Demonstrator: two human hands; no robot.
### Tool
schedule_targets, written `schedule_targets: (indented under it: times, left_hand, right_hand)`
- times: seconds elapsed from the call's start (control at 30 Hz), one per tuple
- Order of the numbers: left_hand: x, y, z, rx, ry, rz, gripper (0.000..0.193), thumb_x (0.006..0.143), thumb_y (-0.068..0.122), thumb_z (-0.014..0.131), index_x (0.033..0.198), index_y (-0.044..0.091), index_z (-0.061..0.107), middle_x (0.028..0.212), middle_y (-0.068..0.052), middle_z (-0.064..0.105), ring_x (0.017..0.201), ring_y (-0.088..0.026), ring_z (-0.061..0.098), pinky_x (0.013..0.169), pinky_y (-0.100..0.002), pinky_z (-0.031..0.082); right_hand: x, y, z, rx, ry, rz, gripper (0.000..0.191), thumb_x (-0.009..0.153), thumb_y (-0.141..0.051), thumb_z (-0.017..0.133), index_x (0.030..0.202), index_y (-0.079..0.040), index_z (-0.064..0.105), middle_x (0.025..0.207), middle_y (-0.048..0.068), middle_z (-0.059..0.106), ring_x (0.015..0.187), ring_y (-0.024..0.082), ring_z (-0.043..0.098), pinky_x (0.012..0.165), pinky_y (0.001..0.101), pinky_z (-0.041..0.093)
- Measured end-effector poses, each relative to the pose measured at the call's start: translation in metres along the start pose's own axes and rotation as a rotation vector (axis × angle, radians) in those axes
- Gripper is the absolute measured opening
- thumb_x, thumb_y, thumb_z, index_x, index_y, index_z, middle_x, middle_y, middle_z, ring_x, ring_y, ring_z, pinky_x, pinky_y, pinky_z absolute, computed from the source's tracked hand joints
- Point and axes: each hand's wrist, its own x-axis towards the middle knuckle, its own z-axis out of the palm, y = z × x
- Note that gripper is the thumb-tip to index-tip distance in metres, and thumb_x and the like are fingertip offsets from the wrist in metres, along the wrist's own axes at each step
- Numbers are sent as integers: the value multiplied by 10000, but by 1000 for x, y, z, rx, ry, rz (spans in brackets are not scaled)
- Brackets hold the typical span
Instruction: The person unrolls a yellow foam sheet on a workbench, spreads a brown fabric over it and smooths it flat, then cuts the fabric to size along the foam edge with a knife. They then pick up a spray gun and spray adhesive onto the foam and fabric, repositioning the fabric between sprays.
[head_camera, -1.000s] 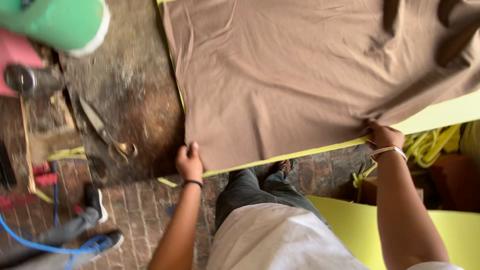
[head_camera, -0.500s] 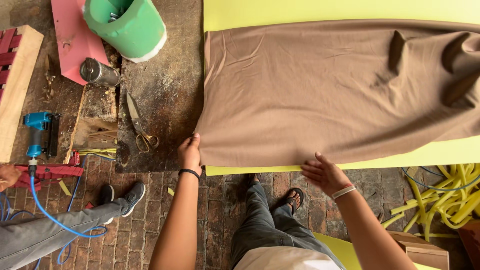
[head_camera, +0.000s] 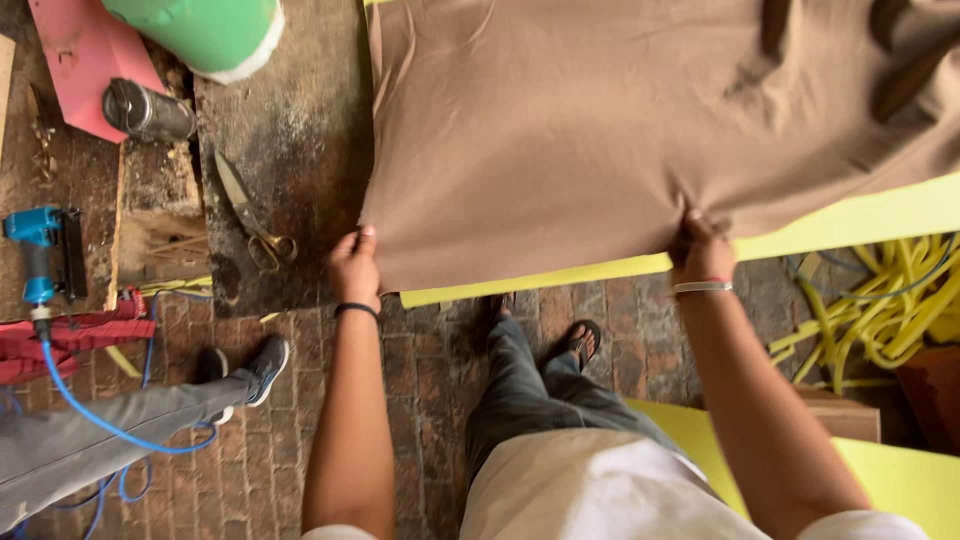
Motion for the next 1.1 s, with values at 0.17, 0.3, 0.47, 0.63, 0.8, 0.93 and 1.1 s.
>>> schedule_targets:
  times: [0.17, 0.3, 0.47, 0.63, 0.8, 0.93, 1.1]
  left_hand:
    - [-7, -44, 6, 443, 94, 262, 360, 925, 399, 757, 1006, 49, 762, 834, -153, 737, 779, -277, 695, 743, -410, 546]
    - [-9, -55, 13, 559, 121, 215, 364, 907, 436, 760, 1006, 86, 764, 889, -193, 733, 800, -365, 708, 742, -445, 544]
    - [-10, -55, 13, 622, 215, 311, 343, 866, 431, 783, 967, 104, 754, 882, -172, 738, 824, -387, 706, 721, -465, 550]
    - [-32, -50, 27, 702, 415, 559, 342, 865, 219, 733, 1170, 85, 657, 1110, -179, 671, 1053, -386, 631, 850, -498, 509]
    - [-58, -27, 127, 703, -353, 943, 484, 808, 202, 773, 1266, 106, 648, 1405, -163, 558, 1335, -372, 487, 1134, -529, 373]
    - [-46, -6, 231, 876, -692, 1110, 670, 905, 509, 655, 1485, 207, 508, 1620, -158, 376, 1522, -360, 302, 1238, -554, 210]
    - [77, 19, 242, 1076, -598, 979, 771, 910, 652, 521, 1571, 286, 374, 1689, -107, 241, 1560, -349, 202, 1250, -581, 129]
  right_hand:
    - [3, 0, -28, -463, 157, -85, 149, 914, -79, 792, 1017, -3, 715, 939, 61, 736, 758, 166, 713, 606, 300, 619]
    - [-4, 8, -28, -654, 172, -102, 243, 909, -108, 820, 1041, 47, 687, 978, 79, 723, 778, 161, 712, 606, 300, 638]
    - [1, 6, -25, -645, 188, -31, 280, 877, -137, 817, 1064, 25, 684, 1022, 110, 742, 795, 188, 733, 605, 295, 625]
    - [8, 10, -32, -760, 200, -6, 394, 898, -169, 839, 1042, 152, 662, 1017, 166, 729, 822, 220, 732, 656, 312, 646]
    - [16, 15, -37, -792, 226, 8, 426, 909, -161, 843, 1047, 189, 643, 1012, 192, 724, 830, 235, 728, 682, 337, 642]
    - [25, 20, -48, -729, 172, 36, 343, 922, -156, 801, 1075, 129, 686, 1042, 164, 742, 851, 202, 724, 731, 314, 628]
    - [35, 29, -65, -762, 260, 67, 362, 940, -149, 800, 1051, 162, 651, 1069, 193, 738, 904, 234, 728, 743, 324, 619]
